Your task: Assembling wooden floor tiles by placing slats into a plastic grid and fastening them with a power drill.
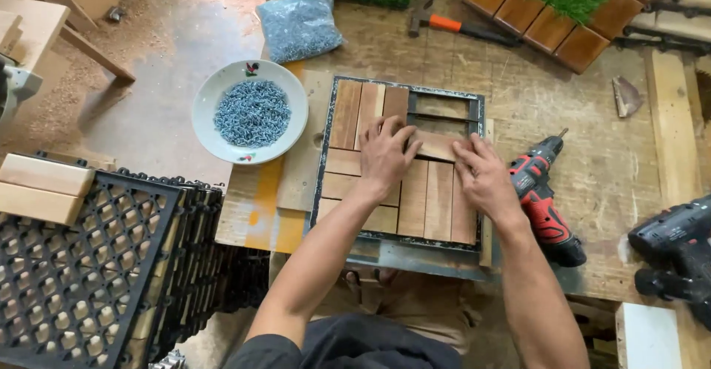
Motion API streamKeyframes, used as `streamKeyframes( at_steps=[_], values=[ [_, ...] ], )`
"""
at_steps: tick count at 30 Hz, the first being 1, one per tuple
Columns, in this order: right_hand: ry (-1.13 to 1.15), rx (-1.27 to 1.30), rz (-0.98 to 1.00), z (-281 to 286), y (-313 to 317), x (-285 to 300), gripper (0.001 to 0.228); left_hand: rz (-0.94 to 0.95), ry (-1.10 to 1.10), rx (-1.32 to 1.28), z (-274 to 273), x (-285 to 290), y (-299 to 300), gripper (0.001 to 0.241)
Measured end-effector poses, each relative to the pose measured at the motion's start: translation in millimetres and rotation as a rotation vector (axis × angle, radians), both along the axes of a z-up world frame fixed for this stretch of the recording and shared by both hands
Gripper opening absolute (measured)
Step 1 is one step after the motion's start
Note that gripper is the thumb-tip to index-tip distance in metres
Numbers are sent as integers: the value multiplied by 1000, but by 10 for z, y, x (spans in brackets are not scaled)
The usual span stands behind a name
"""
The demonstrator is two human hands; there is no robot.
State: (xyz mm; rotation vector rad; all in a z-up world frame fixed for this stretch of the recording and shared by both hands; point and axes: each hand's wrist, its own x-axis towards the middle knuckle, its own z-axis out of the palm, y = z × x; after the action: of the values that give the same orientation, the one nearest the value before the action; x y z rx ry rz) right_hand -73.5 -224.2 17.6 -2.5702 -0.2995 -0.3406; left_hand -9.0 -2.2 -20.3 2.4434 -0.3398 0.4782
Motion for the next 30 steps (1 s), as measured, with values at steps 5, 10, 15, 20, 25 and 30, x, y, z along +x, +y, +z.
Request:
streamKeyframes(
  at_steps=[5,10,15,20,25,30],
  values=[
    [52,-151,-50,-77,78,-69,46,-45,-209,82,-172,-69,31,44],
    [118,-261,57,-26,189,-103,59,-161,-131,201,331,-441,122,53],
    [95,-442,49,-200,343,-125,77,-238,-71,327,176,-454,131,59],
    [323,-373,-13,-317,386,-96,74,-336,-80,360,249,-722,316,66],
    [-36,-59,138,36,1506,-147,50,-207,-147,146,155,-1156,981,38],
    [-173,197,459,276,3059,-73,44,259,-216,-98,919,-1497,2468,19]
  ],
)
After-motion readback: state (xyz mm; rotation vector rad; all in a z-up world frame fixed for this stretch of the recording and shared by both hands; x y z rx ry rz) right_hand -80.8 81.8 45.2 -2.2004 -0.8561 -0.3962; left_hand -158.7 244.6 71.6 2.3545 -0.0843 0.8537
